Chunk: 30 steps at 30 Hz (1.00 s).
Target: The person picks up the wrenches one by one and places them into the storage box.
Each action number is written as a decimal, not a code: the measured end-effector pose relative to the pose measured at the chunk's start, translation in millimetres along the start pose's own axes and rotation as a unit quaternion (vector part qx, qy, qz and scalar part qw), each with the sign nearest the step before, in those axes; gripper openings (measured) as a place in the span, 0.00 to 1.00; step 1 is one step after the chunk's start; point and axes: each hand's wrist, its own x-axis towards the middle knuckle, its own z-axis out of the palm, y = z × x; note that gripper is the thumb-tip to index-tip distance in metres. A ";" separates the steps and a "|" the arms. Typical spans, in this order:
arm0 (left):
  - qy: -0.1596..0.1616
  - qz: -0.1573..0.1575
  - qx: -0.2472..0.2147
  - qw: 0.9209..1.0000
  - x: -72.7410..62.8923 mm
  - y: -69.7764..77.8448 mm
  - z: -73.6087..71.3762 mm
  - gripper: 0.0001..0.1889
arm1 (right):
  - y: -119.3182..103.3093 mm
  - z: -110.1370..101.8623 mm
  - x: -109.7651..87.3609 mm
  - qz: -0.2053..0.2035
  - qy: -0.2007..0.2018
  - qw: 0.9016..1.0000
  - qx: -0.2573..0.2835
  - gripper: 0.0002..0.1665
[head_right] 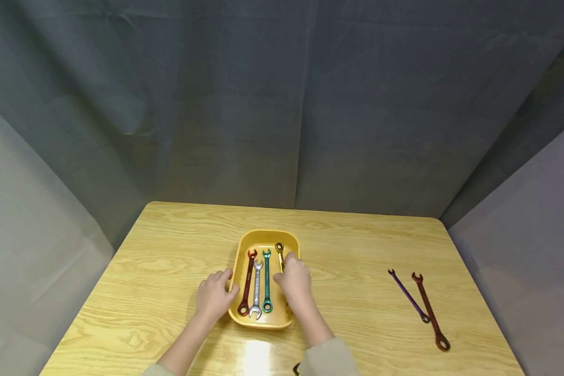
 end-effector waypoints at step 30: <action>0.001 -0.001 0.000 1.000 -0.2 0.1 -0.3 0.19 | -1.4 28.6 0.0 -0.028 0.012 0.999 -0.019 0.21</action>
